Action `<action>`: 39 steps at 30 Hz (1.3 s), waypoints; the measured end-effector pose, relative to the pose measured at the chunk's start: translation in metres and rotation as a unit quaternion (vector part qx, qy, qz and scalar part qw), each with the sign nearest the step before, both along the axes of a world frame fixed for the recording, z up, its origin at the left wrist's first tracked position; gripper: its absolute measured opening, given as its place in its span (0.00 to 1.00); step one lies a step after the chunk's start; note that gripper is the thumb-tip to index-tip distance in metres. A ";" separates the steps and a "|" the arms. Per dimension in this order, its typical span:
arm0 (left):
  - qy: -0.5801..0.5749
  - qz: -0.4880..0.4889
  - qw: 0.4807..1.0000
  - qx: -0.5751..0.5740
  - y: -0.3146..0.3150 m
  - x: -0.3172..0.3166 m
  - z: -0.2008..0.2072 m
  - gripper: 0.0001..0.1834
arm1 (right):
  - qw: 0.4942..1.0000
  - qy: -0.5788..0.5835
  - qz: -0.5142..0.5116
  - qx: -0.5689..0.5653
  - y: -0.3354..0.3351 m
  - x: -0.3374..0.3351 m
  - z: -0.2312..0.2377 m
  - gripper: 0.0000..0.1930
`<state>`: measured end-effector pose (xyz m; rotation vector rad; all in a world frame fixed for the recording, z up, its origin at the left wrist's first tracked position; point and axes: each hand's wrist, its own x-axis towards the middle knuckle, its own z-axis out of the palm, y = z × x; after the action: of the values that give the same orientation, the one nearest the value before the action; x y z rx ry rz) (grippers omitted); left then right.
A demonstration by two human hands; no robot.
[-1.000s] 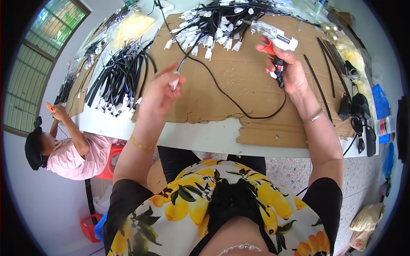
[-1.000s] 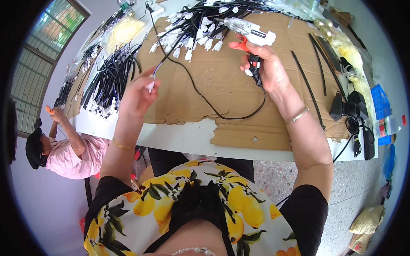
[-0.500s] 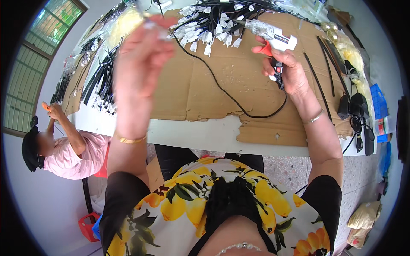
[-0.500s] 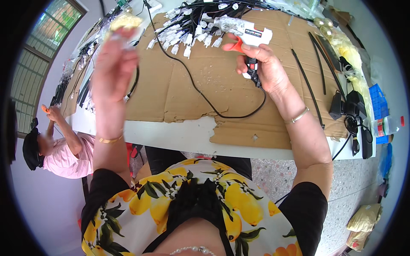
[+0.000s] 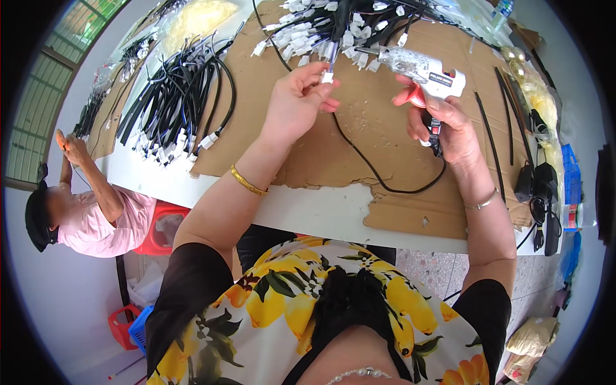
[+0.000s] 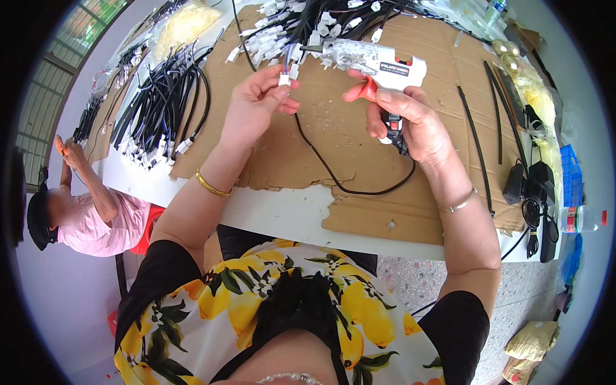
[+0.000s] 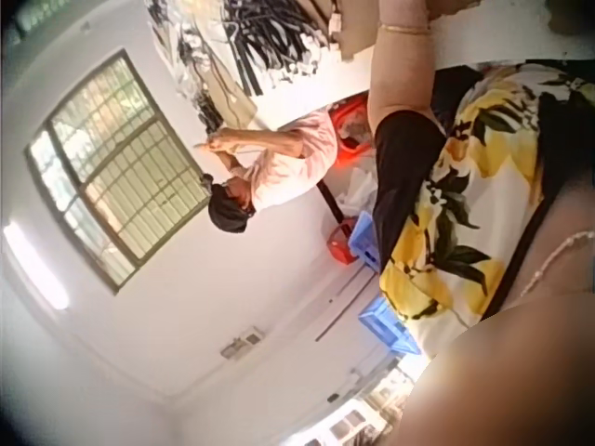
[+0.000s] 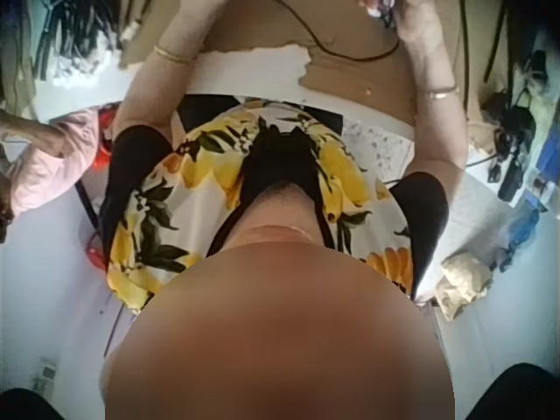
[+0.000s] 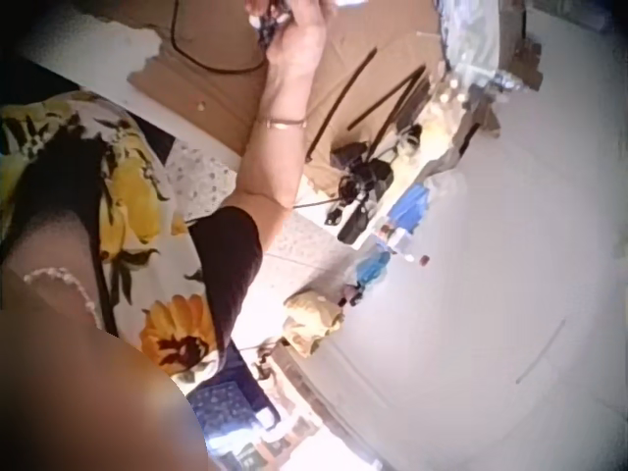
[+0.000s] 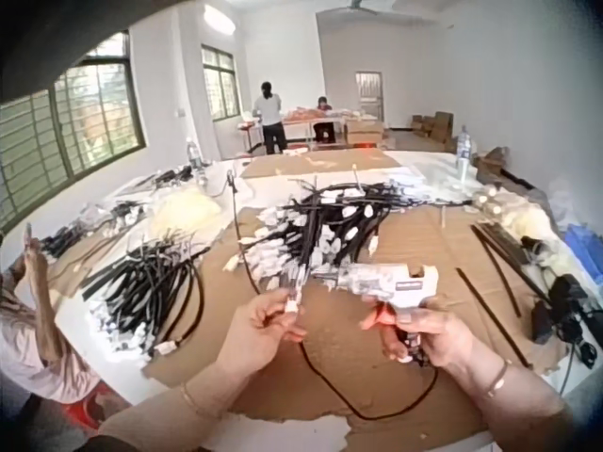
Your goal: Using a hot glue gun to attach plastic pieces to wire bundles on an assembly table.
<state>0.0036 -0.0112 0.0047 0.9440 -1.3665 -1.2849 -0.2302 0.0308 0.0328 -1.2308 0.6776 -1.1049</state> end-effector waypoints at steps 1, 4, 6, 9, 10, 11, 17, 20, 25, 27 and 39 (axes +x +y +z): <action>0.001 0.003 1.000 0.006 0.000 0.001 -0.001 0.12 | 1.000 0.001 0.003 0.006 0.000 0.002 0.001 0.31; -0.003 -0.002 1.000 0.011 0.001 0.004 -0.002 0.11 | 0.999 0.044 -0.008 0.001 0.002 0.010 0.003 0.30; 0.003 -0.018 1.000 -0.004 0.002 0.003 -0.001 0.10 | 0.997 0.076 -0.031 -0.016 0.005 0.012 0.003 0.26; 0.012 -0.022 1.000 -0.010 0.004 0.005 0.001 0.10 | 0.992 0.113 -0.047 -0.023 0.008 0.016 0.003 0.21; 0.013 -0.020 1.000 -0.008 0.004 0.006 0.002 0.10 | 0.992 0.115 -0.045 -0.021 0.008 0.016 0.003 0.21; 0.013 -0.016 1.000 -0.013 0.005 0.006 0.003 0.09 | 0.990 0.126 -0.053 -0.030 0.009 0.017 0.002 0.20; 0.028 -0.004 0.999 -0.025 0.006 0.005 0.001 0.09 | 0.982 0.173 -0.054 -0.050 0.015 0.021 0.004 0.17; 0.040 0.006 0.999 -0.030 0.006 0.005 0.001 0.09 | 0.980 0.183 -0.059 -0.050 0.019 0.026 0.005 0.17; 0.044 0.008 0.998 -0.037 0.004 0.004 0.002 0.09 | 0.978 0.194 -0.065 -0.046 0.016 0.025 0.004 0.17; 0.044 0.011 0.998 -0.042 0.004 0.003 0.002 0.09 | 0.979 0.186 -0.061 -0.051 0.016 0.025 0.004 0.17; 0.034 0.028 0.998 -0.053 0.003 0.003 -0.002 0.07 | 0.972 0.213 -0.077 -0.067 0.018 0.028 0.002 0.18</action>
<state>0.0066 -0.0079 0.0023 0.8524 -1.3327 -1.1806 -0.2026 0.0484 0.0349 -1.5752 1.0508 -1.0316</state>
